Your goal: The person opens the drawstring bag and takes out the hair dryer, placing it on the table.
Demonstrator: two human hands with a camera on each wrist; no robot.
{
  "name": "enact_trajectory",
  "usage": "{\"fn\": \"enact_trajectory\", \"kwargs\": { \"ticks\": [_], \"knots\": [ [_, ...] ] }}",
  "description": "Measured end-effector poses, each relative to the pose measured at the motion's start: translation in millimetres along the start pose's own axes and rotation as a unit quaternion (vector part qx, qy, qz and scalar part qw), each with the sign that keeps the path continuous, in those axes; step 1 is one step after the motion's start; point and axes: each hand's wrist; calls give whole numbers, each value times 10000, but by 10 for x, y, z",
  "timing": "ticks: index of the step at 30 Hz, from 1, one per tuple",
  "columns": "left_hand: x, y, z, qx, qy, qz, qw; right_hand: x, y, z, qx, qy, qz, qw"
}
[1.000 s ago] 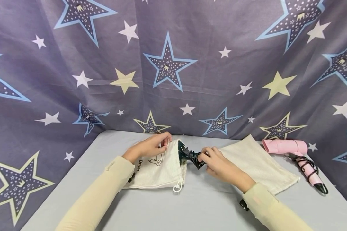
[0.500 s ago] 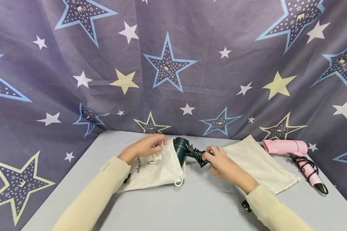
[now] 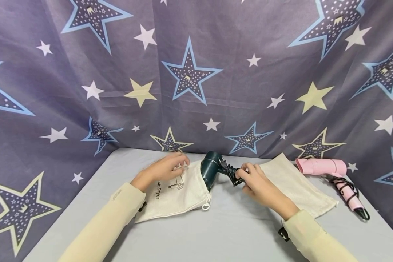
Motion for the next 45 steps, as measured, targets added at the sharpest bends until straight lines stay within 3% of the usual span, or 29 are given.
{"fn": "enact_trajectory", "kwargs": {
  "ticks": [4,11,18,25,31,40,45],
  "knots": [
    [223,59,-9,-141,-183,144,9996,-15,-10,-1,-25,26,125,9999],
    [582,143,102,-574,-45,363,9977,-13,10,17,-106,122,469,9988],
    [724,180,291,-765,-336,239,9962,-2,43,28,-80,88,651,9978],
    [849,193,372,-968,-760,458,9913,24,83,19,-103,9,823,9966],
    [845,258,328,-1263,-1098,444,9849,66,107,-15,-114,14,962,9953],
    [619,432,183,-1524,-1227,844,9770,92,120,-63,-79,2,1213,9926],
    [639,501,163,-1667,-1259,796,9747,83,118,-58,14,-6,1291,9916]
  ]
}}
Point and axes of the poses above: each hand's wrist, its own y-axis away from the middle knuckle, its own z-axis out of the palm, x = y × z, and after that the axes turned 2 degrees about z, right-handed
